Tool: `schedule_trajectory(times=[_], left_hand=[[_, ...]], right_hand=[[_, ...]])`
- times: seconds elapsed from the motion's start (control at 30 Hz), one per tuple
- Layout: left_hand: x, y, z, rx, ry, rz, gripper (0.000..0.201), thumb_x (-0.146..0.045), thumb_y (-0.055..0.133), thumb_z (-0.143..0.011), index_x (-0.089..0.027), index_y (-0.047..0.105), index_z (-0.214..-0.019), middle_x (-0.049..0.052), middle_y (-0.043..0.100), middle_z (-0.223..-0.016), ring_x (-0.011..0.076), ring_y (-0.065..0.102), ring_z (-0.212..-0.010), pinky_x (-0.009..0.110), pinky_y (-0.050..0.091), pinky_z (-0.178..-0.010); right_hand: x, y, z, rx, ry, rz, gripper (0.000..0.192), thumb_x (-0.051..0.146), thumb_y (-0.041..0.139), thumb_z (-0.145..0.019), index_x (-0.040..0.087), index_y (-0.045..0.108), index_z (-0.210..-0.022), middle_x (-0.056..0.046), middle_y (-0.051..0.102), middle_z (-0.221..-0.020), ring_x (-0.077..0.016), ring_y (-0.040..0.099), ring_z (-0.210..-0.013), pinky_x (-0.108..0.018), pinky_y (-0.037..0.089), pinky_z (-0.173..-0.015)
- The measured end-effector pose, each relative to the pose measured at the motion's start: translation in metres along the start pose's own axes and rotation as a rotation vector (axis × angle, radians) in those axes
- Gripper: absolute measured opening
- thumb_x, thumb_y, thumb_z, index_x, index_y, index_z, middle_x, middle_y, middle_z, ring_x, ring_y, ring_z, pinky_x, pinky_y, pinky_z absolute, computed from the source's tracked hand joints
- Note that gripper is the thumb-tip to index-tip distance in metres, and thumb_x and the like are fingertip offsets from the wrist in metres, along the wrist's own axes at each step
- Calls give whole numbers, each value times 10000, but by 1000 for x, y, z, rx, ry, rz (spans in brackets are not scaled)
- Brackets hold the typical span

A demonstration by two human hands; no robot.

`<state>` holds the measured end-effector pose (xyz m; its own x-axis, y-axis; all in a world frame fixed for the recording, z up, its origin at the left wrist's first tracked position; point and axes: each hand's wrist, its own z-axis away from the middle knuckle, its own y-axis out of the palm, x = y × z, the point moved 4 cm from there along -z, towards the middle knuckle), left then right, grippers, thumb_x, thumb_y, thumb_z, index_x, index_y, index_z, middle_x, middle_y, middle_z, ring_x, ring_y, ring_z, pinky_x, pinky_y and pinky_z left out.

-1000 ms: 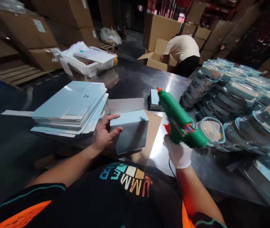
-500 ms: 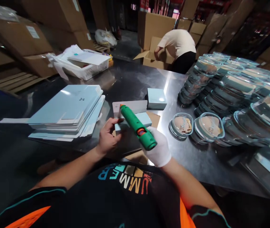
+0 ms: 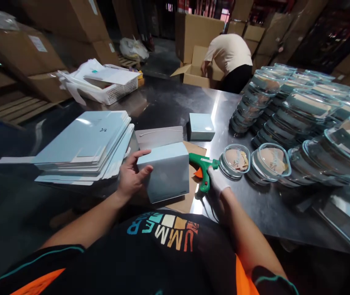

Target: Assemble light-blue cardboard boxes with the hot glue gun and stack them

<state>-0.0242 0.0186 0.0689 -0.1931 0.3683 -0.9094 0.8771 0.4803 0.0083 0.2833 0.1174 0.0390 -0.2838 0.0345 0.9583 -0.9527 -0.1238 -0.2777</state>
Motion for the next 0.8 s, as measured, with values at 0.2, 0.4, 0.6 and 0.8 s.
schedule_trajectory(times=[0.2,0.4,0.6,0.8], left_hand=[[0,1,-3,75,52,3,756,-815,880,-752,-190,786,-1166,99,784,-1066,265,741,-964,363,600,-846],[10,8,-7,194,165,-6,716,-838,842,-777,-195,789,-1088,141,713,-1197,310,724,-1142,445,611,-993],[16,-2,-14,192,181,93,802,-832,936,-667,-269,693,-1185,115,712,-1211,310,735,-1207,502,619,-1075],[-18,-2,-25,577,453,-31,332,-601,903,-871,-321,889,-1048,113,847,-1225,343,770,-1262,574,597,-1162]], right_hand=[[41,1,0,-79,-213,15,558,729,721,-847,232,732,-1101,-148,829,-1167,-343,771,-1178,-562,626,-1049],[95,63,-6,351,-301,-112,706,700,829,-775,219,717,-1278,-138,797,-1350,-332,762,-1261,-496,632,-1104],[78,38,5,451,-580,-33,680,463,1017,-677,275,744,-1270,-123,698,-1571,-380,668,-1470,-579,523,-1265],[65,35,29,425,-889,134,383,240,760,-955,391,773,-1306,-51,620,-1683,-328,596,-1565,-664,485,-1285]])
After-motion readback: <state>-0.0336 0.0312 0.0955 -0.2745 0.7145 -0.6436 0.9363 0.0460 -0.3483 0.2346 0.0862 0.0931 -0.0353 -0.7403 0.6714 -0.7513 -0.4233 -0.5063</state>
